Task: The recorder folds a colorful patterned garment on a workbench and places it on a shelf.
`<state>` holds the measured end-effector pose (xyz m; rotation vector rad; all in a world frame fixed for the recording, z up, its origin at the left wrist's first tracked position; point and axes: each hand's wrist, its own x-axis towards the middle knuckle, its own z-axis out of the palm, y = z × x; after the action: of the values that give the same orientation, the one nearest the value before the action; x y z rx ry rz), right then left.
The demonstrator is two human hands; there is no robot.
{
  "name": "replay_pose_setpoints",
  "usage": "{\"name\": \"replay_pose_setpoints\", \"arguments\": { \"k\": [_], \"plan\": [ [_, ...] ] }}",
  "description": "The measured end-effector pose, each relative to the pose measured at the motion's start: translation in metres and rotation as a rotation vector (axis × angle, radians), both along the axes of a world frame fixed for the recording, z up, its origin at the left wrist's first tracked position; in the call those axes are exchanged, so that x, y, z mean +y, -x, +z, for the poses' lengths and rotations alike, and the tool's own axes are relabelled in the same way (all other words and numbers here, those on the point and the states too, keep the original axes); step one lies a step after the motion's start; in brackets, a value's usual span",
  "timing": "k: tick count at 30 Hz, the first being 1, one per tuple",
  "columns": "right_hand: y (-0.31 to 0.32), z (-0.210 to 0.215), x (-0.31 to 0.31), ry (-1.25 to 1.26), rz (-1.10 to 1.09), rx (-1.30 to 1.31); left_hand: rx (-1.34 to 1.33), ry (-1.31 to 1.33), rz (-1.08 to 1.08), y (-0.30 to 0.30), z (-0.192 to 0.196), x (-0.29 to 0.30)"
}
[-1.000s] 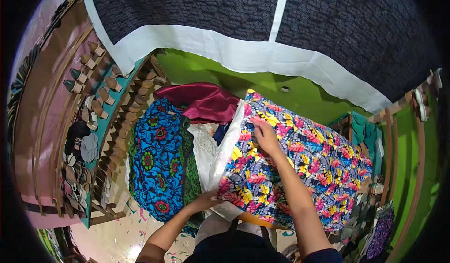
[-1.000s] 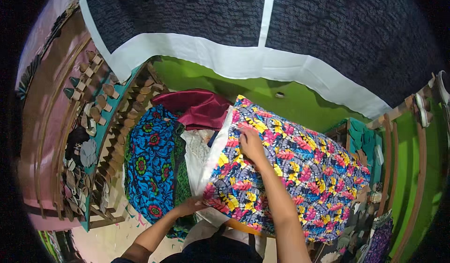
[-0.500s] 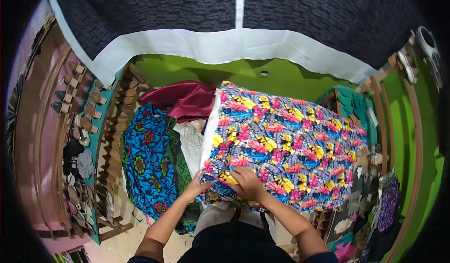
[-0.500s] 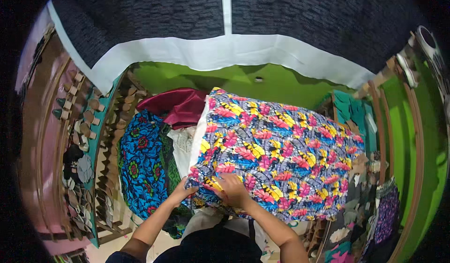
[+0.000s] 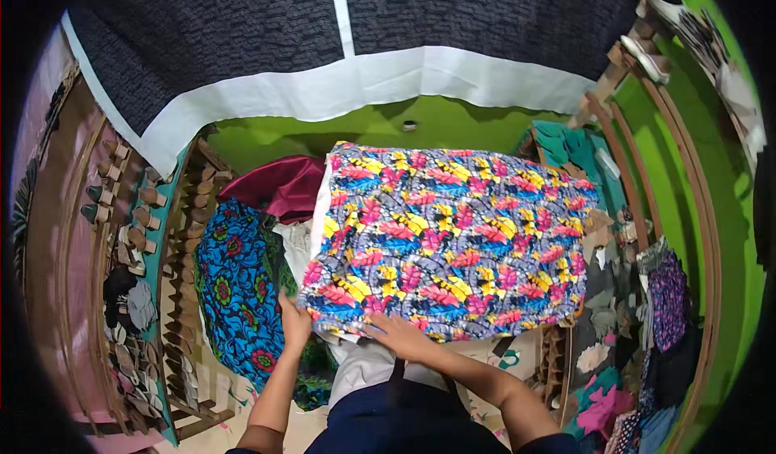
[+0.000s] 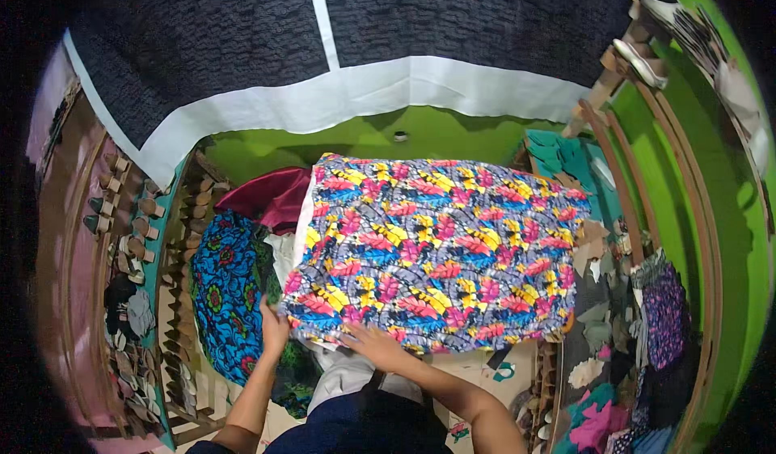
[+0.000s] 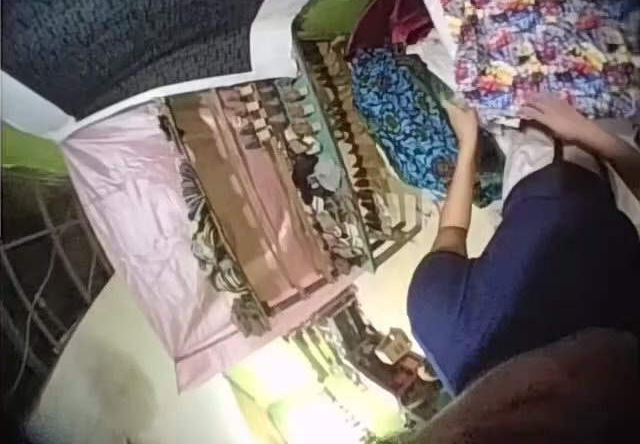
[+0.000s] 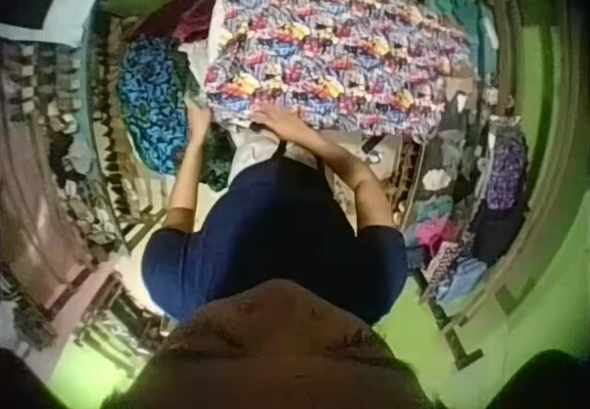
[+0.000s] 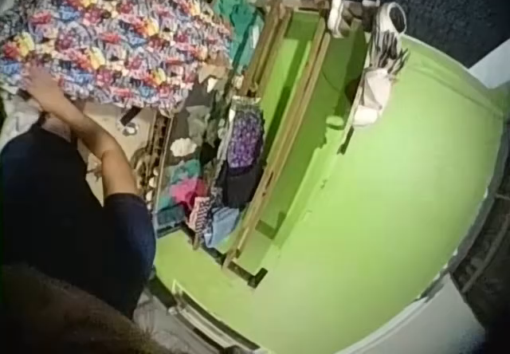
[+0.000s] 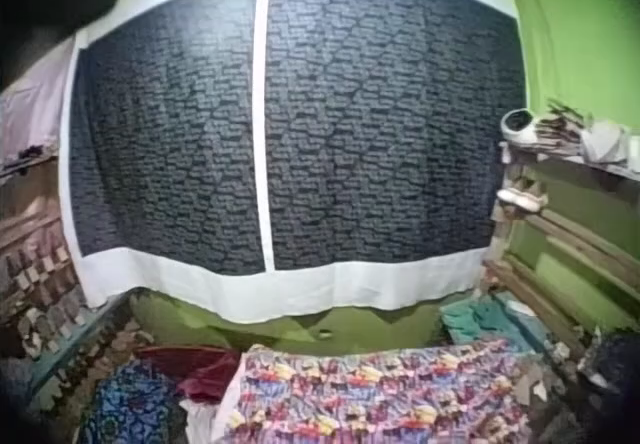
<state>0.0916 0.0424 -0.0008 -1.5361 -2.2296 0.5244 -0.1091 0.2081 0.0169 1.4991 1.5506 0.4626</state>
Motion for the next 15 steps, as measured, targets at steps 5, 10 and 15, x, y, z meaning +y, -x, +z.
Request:
{"name": "replay_pose_setpoints", "arguments": {
  "k": [5, 10, 15],
  "plan": [
    [-0.025, -0.004, -0.052, -0.104, -0.292, -0.070, 0.164, -0.819, -0.636, -0.061, 0.043, -0.059],
    [-0.060, -0.025, -0.109, -0.091, -0.525, -0.172, 0.170, -0.802, -1.143, -0.113, 0.011, -0.138],
    [-0.081, -0.016, -0.146, -0.261, -0.614, -0.342, 0.392, -1.151, -1.238, -0.143, -0.028, -0.168]
  ]
}}
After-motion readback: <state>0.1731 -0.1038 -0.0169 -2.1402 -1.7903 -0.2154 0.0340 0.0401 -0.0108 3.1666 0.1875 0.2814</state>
